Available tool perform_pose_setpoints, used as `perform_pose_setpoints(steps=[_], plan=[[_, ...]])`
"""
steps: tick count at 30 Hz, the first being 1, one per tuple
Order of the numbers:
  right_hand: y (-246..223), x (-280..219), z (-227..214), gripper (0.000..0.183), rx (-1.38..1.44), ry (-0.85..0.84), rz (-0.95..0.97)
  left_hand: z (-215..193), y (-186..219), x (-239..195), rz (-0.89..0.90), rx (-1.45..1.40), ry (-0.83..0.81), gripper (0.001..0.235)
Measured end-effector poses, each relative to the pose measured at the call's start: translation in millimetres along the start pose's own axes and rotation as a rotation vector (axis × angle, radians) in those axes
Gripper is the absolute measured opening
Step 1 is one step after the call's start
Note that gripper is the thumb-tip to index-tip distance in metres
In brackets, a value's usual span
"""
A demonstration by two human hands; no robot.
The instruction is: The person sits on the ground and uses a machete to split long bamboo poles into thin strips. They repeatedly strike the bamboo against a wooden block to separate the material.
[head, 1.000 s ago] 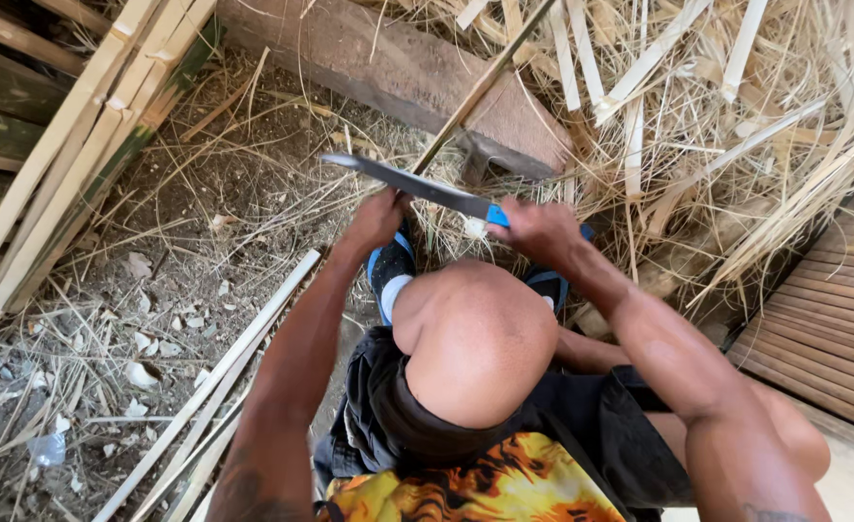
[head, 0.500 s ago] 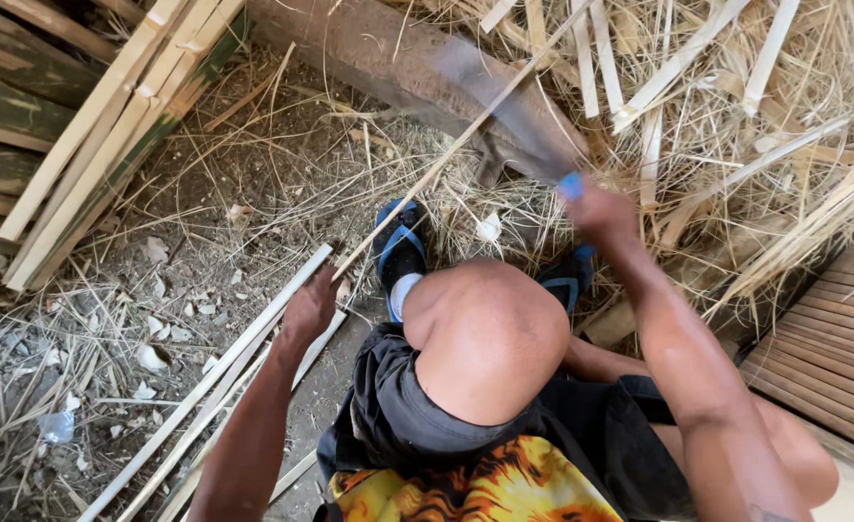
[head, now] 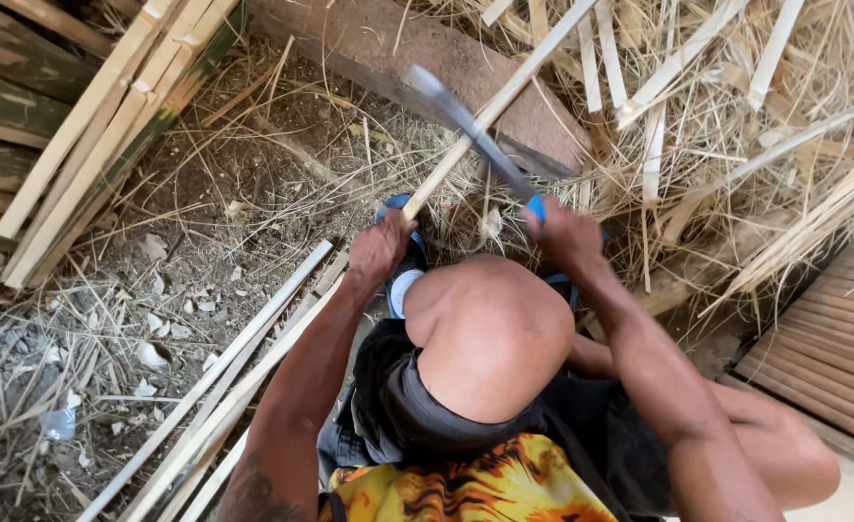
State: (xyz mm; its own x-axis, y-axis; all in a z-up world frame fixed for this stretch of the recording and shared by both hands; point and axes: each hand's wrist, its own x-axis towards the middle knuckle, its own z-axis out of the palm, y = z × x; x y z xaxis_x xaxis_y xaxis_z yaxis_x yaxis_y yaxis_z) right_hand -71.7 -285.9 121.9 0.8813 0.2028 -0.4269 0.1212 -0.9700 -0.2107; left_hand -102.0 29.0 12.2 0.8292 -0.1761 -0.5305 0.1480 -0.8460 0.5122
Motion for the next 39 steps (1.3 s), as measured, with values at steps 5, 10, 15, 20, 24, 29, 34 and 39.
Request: perform_pose_setpoints(steps=[5, 10, 15, 20, 24, 29, 34, 39], plan=[[23.4, 4.2, -1.8, 0.038, -0.102, -0.019, -0.108, 5.7, -11.4, -7.9, -0.031, 0.047, 0.056, 0.048], [96.2, 24.6, -58.6, 0.049, 0.106, 0.166, 0.419, -2.3, -49.0, -74.7, -0.191, 0.047, -0.095, 0.046], [64.1, 0.5, -23.4, 0.041, 0.061, 0.022, 0.150, 12.5, -45.2, -67.7, 0.053, 0.053, 0.163, 0.041], [18.9, -5.2, 42.9, 0.028, -0.155, -0.092, -0.198, -5.1, -20.6, -41.4, 0.045, -0.015, 0.086, 0.039], [90.7, 27.9, -41.8, 0.054, -0.075, 0.113, 0.144, -20.2, -39.8, -81.7, -0.238, 0.018, -0.125, 0.044], [68.6, 40.4, -72.4, 0.062, -0.096, 0.079, 0.122, -18.1, -44.8, -72.0, -0.214, 0.122, -0.121, 0.044], [85.1, 20.7, -83.3, 0.046, 0.190, 0.122, 0.457, -4.1, -83.1, -90.1, -0.005, 0.102, 0.198, 0.046], [55.5, 1.6, -49.4, 0.042, 0.113, 0.064, 0.293, 0.0, -59.1, -61.1, -0.070, -0.147, 0.024, 0.049]])
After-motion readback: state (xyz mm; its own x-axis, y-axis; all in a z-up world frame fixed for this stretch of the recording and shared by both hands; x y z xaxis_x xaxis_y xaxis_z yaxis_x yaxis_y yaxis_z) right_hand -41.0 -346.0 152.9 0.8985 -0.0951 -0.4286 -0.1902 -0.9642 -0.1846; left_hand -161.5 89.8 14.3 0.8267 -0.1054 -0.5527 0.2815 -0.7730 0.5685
